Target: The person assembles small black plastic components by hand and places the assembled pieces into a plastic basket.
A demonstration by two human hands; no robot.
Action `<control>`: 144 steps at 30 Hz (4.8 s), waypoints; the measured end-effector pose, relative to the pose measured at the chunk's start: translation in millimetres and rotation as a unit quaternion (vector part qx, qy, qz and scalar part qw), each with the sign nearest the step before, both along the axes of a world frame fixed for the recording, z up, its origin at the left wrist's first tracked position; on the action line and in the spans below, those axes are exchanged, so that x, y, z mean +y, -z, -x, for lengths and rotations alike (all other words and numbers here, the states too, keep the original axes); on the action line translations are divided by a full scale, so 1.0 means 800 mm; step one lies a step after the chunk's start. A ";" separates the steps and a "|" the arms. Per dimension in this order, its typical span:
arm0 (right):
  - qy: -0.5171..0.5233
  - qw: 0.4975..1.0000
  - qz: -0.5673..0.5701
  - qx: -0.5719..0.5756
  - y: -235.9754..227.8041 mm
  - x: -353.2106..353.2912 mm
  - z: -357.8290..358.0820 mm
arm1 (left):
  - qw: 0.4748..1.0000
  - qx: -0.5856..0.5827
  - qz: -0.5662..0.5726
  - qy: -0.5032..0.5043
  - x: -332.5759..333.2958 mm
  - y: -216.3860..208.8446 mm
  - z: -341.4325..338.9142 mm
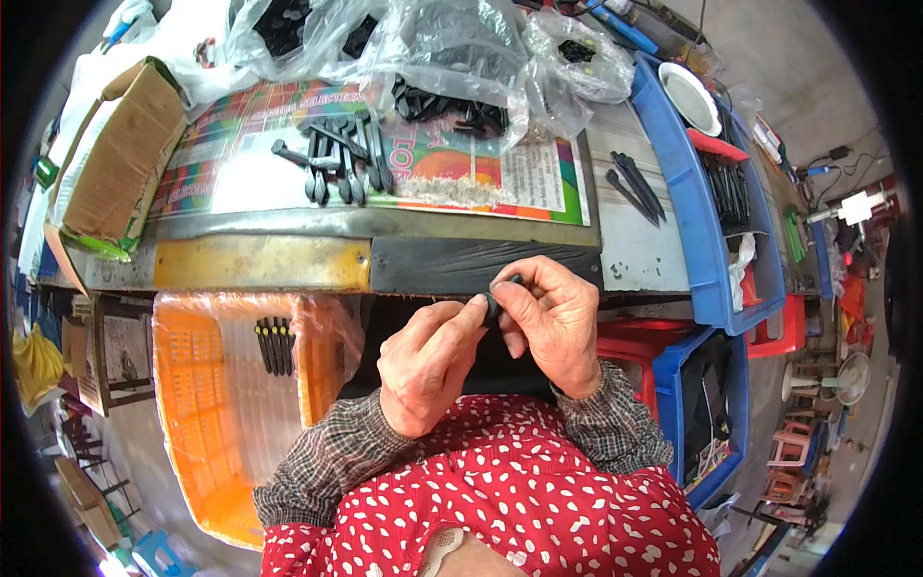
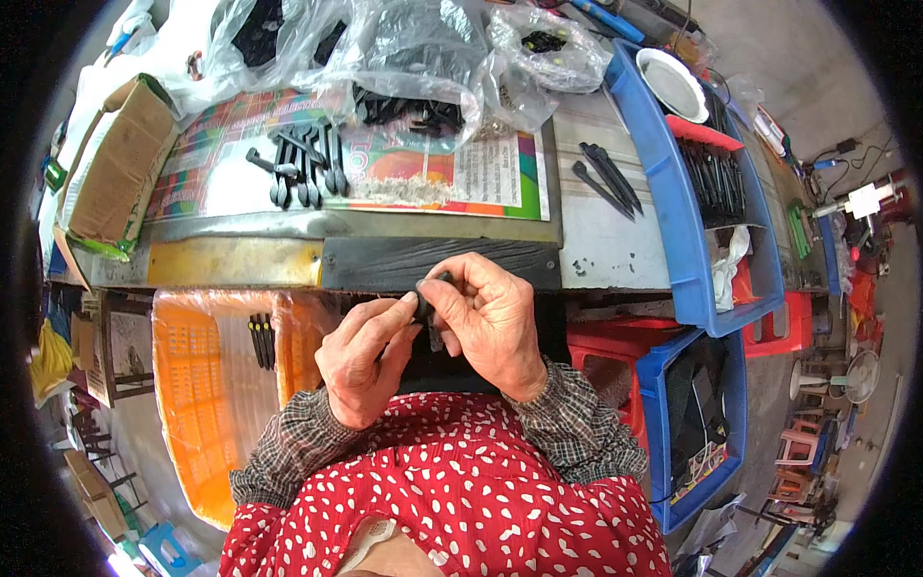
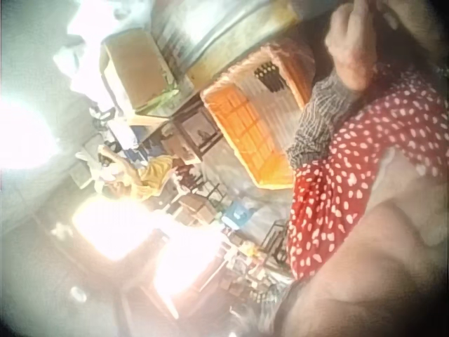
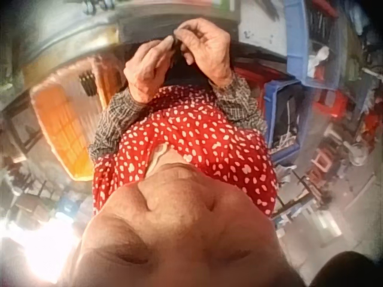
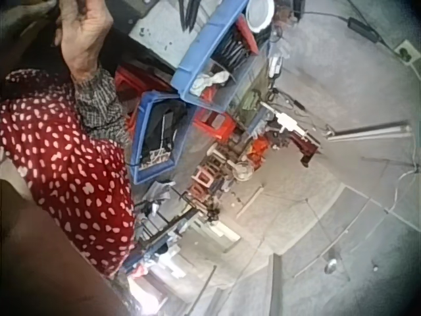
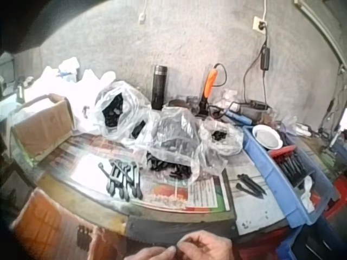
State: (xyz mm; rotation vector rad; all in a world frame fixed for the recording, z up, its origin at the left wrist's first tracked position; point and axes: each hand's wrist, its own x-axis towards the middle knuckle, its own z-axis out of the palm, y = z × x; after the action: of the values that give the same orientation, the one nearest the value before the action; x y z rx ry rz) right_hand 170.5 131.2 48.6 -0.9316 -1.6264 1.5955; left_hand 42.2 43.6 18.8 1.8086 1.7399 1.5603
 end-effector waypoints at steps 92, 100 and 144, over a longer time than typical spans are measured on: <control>0.038 0.972 -0.230 -0.014 -0.032 0.095 -0.014 | 0.795 -0.588 0.112 0.096 0.019 -0.027 0.021; -0.076 0.925 -0.372 -0.033 0.009 0.038 -0.010 | 0.763 -0.625 0.093 0.135 0.012 -0.016 0.010; 0.005 0.985 -0.111 0.130 0.047 -0.006 0.004 | 0.783 -0.603 0.109 0.111 -0.002 0.002 -0.002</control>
State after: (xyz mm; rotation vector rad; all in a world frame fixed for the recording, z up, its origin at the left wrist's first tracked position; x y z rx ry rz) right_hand 167.2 126.1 11.3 -0.5889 -1.5724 1.4261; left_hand 44.0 42.2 17.0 0.5083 0.9291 1.6670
